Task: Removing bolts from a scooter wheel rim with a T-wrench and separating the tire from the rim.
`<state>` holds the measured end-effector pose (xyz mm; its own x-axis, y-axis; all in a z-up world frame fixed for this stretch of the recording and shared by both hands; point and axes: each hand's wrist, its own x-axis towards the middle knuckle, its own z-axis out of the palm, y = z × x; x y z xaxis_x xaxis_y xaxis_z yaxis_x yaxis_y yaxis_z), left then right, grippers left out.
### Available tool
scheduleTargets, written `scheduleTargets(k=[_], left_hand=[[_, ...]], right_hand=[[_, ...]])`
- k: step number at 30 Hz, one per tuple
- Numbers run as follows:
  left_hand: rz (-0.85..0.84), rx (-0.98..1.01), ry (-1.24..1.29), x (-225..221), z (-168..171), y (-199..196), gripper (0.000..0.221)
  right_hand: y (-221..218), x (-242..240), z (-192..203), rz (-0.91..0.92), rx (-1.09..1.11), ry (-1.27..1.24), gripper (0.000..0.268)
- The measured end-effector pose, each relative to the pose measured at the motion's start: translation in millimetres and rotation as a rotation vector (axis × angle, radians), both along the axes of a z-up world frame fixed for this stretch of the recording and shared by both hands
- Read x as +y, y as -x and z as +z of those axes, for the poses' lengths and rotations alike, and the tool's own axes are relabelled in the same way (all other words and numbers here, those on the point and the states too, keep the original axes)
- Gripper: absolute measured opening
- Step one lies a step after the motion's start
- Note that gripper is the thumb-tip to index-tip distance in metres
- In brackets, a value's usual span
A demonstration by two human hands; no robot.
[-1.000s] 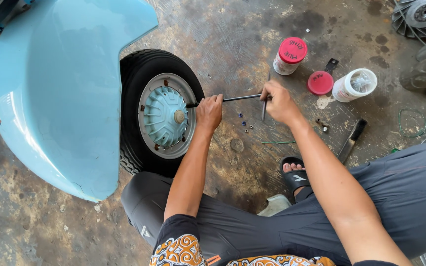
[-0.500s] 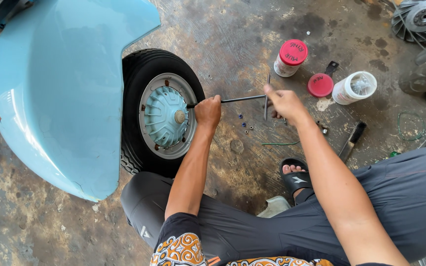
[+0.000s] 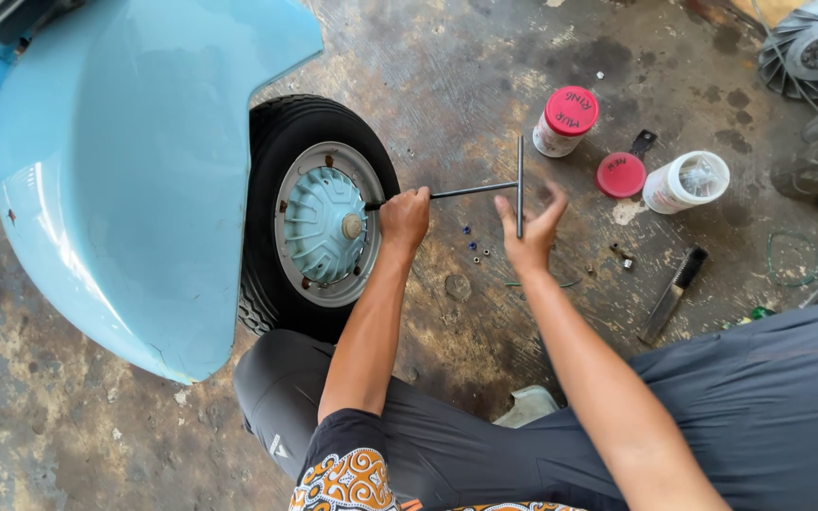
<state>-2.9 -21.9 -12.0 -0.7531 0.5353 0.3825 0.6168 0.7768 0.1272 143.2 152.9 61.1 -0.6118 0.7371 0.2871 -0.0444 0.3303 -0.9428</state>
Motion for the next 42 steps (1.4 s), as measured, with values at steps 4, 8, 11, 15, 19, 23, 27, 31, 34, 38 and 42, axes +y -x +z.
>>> scheduleTargets(k=[4, 8, 11, 15, 19, 23, 27, 31, 34, 38, 42], left_hand=[[0.013, 0.030, -0.002, 0.8, 17.5, 3.1, 0.010], [0.035, 0.059, -0.021, -4.2, 21.0, -7.3, 0.006], [0.034, 0.094, -0.028, -4.0, 22.1, -2.9, 0.005], [0.033, 0.142, -0.020, -5.3, 28.7, -4.2, 0.006], [-0.087, -0.017, 0.019, -10.9, 26.6, -10.0, 0.015], [-0.024, 0.091, -0.033, -6.6, 18.2, -6.3, 0.006], [-0.013, 0.218, -0.039, -8.7, 27.5, -10.8, 0.007], [0.052, 0.215, 0.072, -19.3, 43.2, -9.5, 0.011], [0.060, 0.239, 0.113, -43.6, 67.6, 11.1, 0.000], [-0.025, 0.079, 0.133, -76.8, 89.3, 41.2, 0.007], [-0.062, -0.138, 0.174, -86.5, 125.9, 39.4, 0.015]], right_hand=[[16.5, -40.6, -6.7, 0.124, -0.060, 0.705, 0.040], [48.1, -48.0, -26.6, 0.121, 0.111, 1.094, 0.019], [71.4, -45.9, -38.4, 0.003, 0.174, 1.127, 0.022], [69.7, -53.0, -19.1, -0.084, 0.194, 1.128, 0.018], [64.6, -58.8, -13.9, -0.024, 0.224, 1.156, 0.011], [63.1, -56.1, -34.0, -0.073, 0.297, 1.238, 0.016], [57.1, -55.3, -26.0, -0.025, 0.307, 1.272, 0.015], [64.1, -47.1, -35.1, -0.033, 0.313, 1.315, 0.017], [68.2, -40.0, -52.8, -0.019, 0.338, 1.288, 0.013], [57.5, -40.4, -29.0, 0.048, 0.328, 1.218, 0.009], [43.6, -25.3, -15.8, 0.145, 0.372, 1.168, 0.011]])
